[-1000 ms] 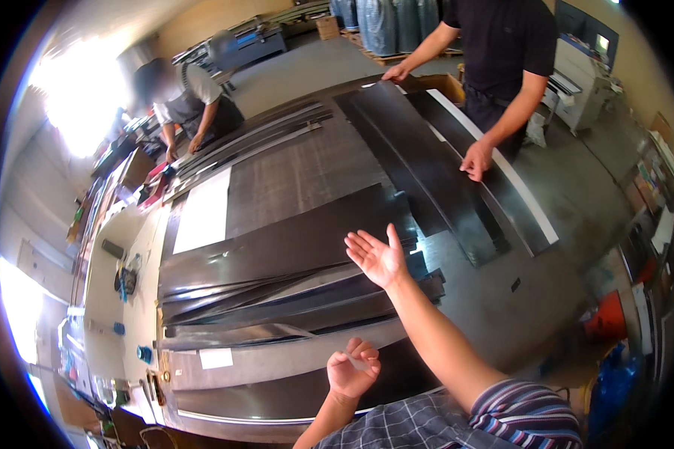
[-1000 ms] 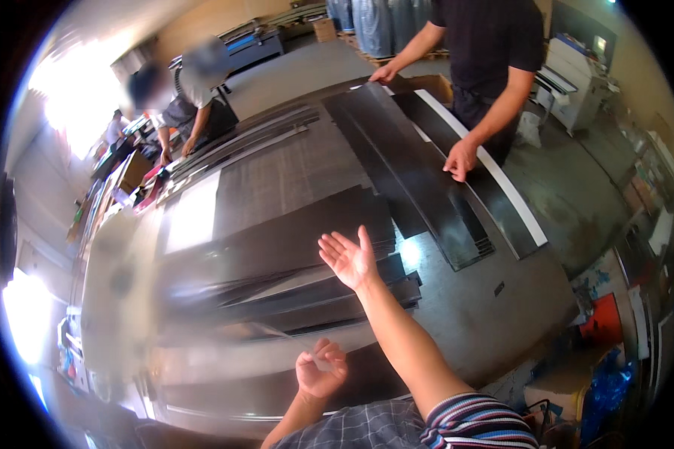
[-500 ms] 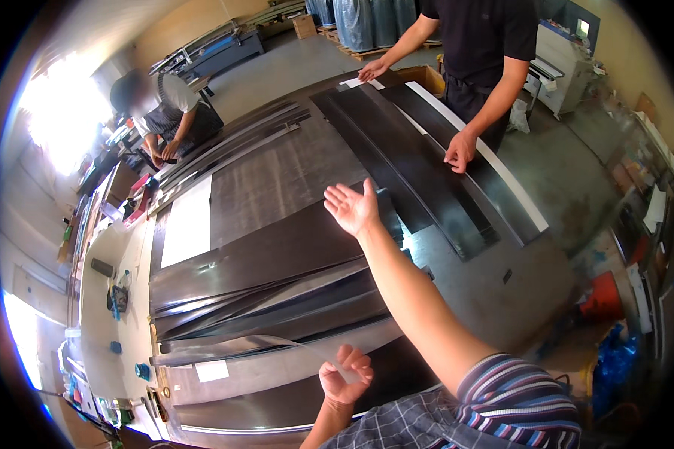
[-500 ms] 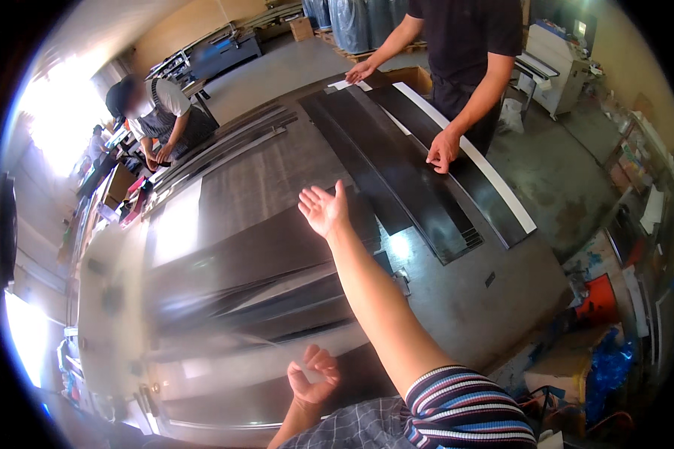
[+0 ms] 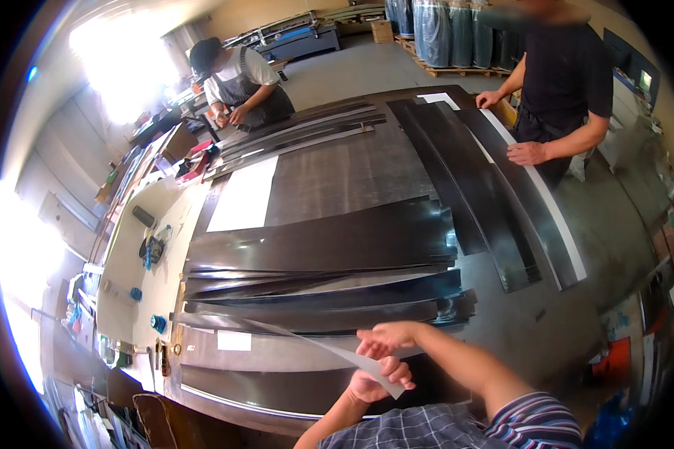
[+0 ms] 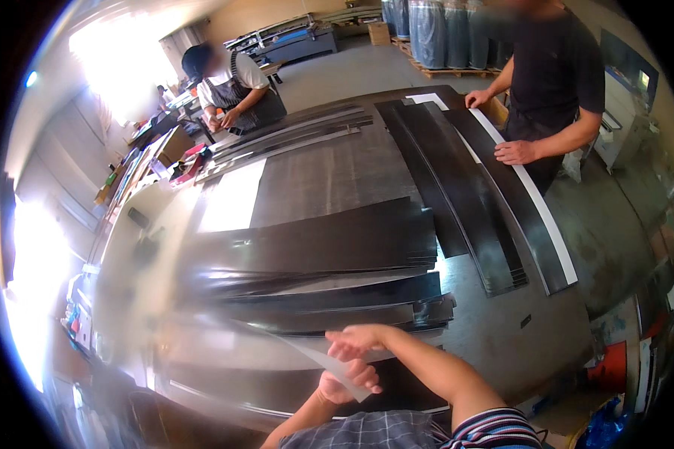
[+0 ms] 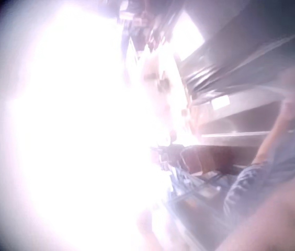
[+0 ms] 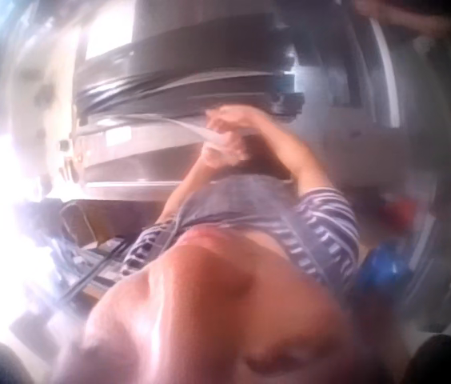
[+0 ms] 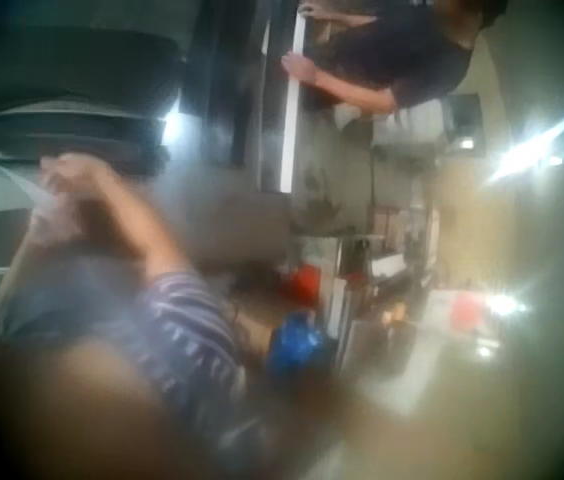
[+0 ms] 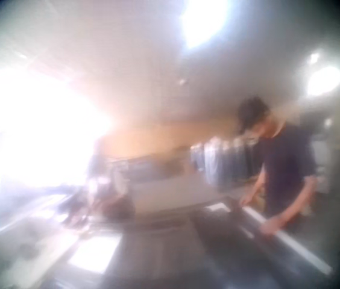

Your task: The person repeatedly applies and removes a long white protective strip along the edge of a large dark glass panel on a workbench. They smooth the strip with their hands, peel it back, and reposition it multiple times. Two coworkers are visible in the background performing similar tasks on adjacent panels.

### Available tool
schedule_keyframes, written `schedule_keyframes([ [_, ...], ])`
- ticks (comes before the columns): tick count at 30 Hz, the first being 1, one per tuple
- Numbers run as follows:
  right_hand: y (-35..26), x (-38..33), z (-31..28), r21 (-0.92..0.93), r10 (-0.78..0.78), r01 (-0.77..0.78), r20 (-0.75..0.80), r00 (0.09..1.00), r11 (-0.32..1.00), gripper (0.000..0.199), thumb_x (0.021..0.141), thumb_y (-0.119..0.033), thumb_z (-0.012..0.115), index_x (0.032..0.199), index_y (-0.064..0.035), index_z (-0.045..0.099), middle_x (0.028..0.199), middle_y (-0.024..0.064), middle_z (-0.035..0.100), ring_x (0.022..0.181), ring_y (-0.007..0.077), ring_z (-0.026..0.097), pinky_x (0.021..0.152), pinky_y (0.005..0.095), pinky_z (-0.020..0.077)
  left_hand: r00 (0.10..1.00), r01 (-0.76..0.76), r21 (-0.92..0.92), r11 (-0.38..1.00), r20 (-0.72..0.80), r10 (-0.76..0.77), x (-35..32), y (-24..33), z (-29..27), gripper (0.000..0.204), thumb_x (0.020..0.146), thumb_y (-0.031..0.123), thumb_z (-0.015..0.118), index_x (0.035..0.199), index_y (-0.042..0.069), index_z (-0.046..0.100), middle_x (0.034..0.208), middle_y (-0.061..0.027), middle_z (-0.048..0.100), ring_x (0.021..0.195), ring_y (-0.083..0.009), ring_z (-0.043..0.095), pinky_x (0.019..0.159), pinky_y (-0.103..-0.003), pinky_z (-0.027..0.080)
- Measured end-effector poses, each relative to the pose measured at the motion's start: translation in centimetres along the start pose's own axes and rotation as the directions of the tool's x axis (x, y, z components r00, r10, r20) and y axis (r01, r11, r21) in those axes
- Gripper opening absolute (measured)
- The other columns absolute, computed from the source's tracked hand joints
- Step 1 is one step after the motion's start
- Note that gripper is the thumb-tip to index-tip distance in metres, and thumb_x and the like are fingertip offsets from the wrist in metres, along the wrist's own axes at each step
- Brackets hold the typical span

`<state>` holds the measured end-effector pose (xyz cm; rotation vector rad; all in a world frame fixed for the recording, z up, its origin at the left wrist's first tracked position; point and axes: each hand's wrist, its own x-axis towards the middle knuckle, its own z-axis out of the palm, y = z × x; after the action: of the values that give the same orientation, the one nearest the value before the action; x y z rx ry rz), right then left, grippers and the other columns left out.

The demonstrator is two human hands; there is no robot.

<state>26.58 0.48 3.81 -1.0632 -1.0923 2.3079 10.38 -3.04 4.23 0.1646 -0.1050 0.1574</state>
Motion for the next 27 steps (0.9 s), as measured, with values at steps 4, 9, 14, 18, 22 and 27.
schedule_keyframes([
  [4, -0.7, -0.4, 5.1, 0.277, -0.114, 0.092, 0.065, 0.991, 0.957, 0.045, 0.091, -0.037, 0.060, 0.114, 0.0024, 0.058, 0.107, 0.0114, 0.063, 0.097, 0.0197, 0.058, 0.087, 0.0323, 0.0455, 0.989, 0.118, 0.194, 0.974, -0.115, -0.097, -1.4, -1.3, -2.5, 0.039, 0.081, 0.044, 0.067, 0.093, 0.009, 0.057, 0.095, -0.0104, 0.055, 0.105, -0.0302, 0.053, 0.101, -0.049, 0.040],
  [9, -2.2, -2.2, 7.8, -0.016, -0.170, 0.170, 0.009, 0.985, 0.985, 0.026, 0.086, -0.015, 0.061, 0.104, 0.0019, 0.061, 0.097, 0.0103, 0.064, 0.091, 0.0166, 0.059, 0.082, 0.0312, 0.0471, 0.942, 0.012, 0.290, 0.957, -0.324, 0.087, -4.1, -1.2, -2.6, 0.050, 0.087, 0.035, 0.062, 0.122, 0.003, 0.049, 0.117, -0.0160, 0.055, 0.112, -0.0274, 0.054, 0.097, -0.045, 0.045],
  [14, -0.6, -6.5, 6.4, -0.486, -0.093, 0.105, 0.049, 0.994, 0.868, 0.024, 0.086, -0.018, 0.062, 0.102, 0.0001, 0.062, 0.090, 0.0062, 0.065, 0.083, 0.0143, 0.058, 0.076, 0.0309, 0.0470, 0.614, -0.693, 0.066, 0.718, -0.466, 0.636, -10.8, 2.6, -4.1, 0.075, 0.087, 0.061, 0.042, 0.134, 0.002, 0.042, 0.135, -0.0192, 0.048, 0.127, -0.0359, 0.042, 0.106, -0.054, 0.031],
  [18, 3.9, -10.9, 4.1, -0.744, -0.002, -0.032, -0.045, 0.999, 0.668, 0.022, 0.085, -0.021, 0.062, 0.095, -0.0015, 0.063, 0.082, 0.0065, 0.064, 0.076, 0.0145, 0.057, 0.071, 0.0330, 0.0461, 0.304, -0.936, -0.008, 0.352, -0.520, 0.798, -15.3, 6.8, -1.6, 0.096, 0.079, 0.082, 0.029, 0.137, 0.006, 0.041, 0.136, -0.0115, 0.051, 0.130, -0.0301, 0.042, 0.106, -0.057, 0.028],
  [22, 8.6, -15.0, 0.7, -0.801, 0.275, -0.371, -0.266, 0.924, 0.469, 0.034, 0.081, -0.036, 0.067, 0.090, -0.0028, 0.067, 0.084, 0.0118, 0.067, 0.078, 0.0224, 0.061, 0.070, 0.0378, 0.0479, 0.269, -0.911, 0.210, 0.356, -0.352, 0.897, -20.5, 9.2, -3.3, 0.057, 0.091, 0.046, 0.047, 0.135, 0.010, 0.045, 0.133, -0.0062, 0.054, 0.128, -0.0239, 0.046, 0.106, -0.052, 0.031],
  [27, 4.0, -13.5, -0.2, 0.081, -0.204, 0.328, -0.638, 0.742, 0.941, 0.070, 0.093, -0.051, 0.048, 0.144, -0.0070, 0.030, 0.144, 0.0156, 0.039, 0.132, 0.0262, 0.039, 0.108, 0.0385, 0.0325, 0.279, -0.804, 0.417, 0.424, -0.364, 0.888, -24.4, 10.2, -4.7, 0.039, 0.096, 0.025, 0.046, 0.133, 0.014, 0.049, 0.135, -0.0053, 0.052, 0.127, -0.0227, 0.047, 0.106, -0.048, 0.032],
])
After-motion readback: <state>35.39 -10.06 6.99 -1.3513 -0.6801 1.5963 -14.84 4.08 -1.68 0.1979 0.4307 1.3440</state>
